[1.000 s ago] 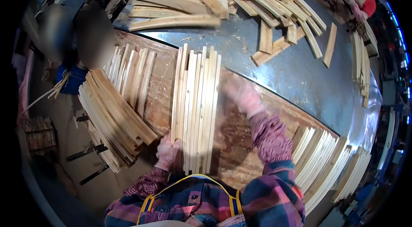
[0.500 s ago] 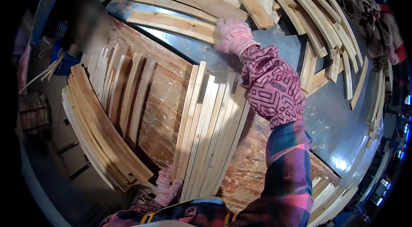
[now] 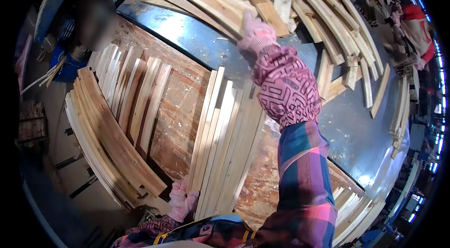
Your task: The person picks up thin wooden strips from a pile on a workbench and stacks them into neat piles. The person wears pink patterned gloves and a plaid shirt while organizing the wood pieces.
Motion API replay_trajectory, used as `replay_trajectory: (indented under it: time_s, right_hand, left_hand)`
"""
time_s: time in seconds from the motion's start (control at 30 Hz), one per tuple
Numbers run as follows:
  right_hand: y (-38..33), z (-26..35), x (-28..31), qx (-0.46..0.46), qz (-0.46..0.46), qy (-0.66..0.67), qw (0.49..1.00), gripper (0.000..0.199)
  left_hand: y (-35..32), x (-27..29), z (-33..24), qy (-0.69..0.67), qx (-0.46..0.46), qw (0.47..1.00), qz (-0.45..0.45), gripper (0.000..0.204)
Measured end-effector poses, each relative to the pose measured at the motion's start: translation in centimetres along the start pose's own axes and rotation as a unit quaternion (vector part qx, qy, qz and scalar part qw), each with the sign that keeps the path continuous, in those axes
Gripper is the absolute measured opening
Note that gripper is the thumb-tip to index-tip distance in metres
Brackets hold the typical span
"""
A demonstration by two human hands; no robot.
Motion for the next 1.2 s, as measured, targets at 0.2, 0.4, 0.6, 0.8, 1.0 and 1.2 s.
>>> replay_trajectory:
  time_s: [0.2, 0.4, 0.6, 0.8, 1.0, 1.2]
  right_hand:
    - [-12.4, -14.4, -2.8, 0.042, 0.081, 0.443, 0.892, 0.091]
    - [-39.6, -20.5, -14.0, -0.120, 0.160, 0.741, 0.641, 0.077]
    - [-53.7, -4.4, -29.3, -0.139, 0.159, 0.783, 0.585, 0.078]
    - [-42.0, -0.6, -24.2, 0.072, -0.015, 0.211, 0.975, 0.045]
    - [-37.9, 0.1, -17.8, -0.195, 0.116, 0.278, 0.933, 0.078]
    - [-44.2, -0.9, -17.4, -0.252, -0.001, 0.331, 0.909, 0.074]
  left_hand:
    - [-0.1, -1.0, 1.3, -0.002, 0.000, 1.000, 0.002, 0.072]
    - [0.6, -0.9, -0.9, 0.021, 0.037, 0.999, -0.021, 0.070]
    - [8.8, -0.9, -3.2, -0.110, -0.114, 0.986, -0.043, 0.057]
    - [13.8, 0.2, -4.3, -0.158, 0.092, 0.979, -0.085, 0.066]
    - [13.2, -3.1, -5.1, -0.180, 0.113, 0.977, 0.030, 0.095]
    - [6.8, -4.1, -7.1, -0.376, 0.146, 0.905, 0.138, 0.101]
Point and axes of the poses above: each hand's wrist, its own y-axis towards the middle knuckle, its own x-axis out of the back of the hand, z = x × y, the point moved 1 cm from there along y, towards the middle knuckle, and after that the axes turned 10 degrees about -y, right-handed, at the moved point
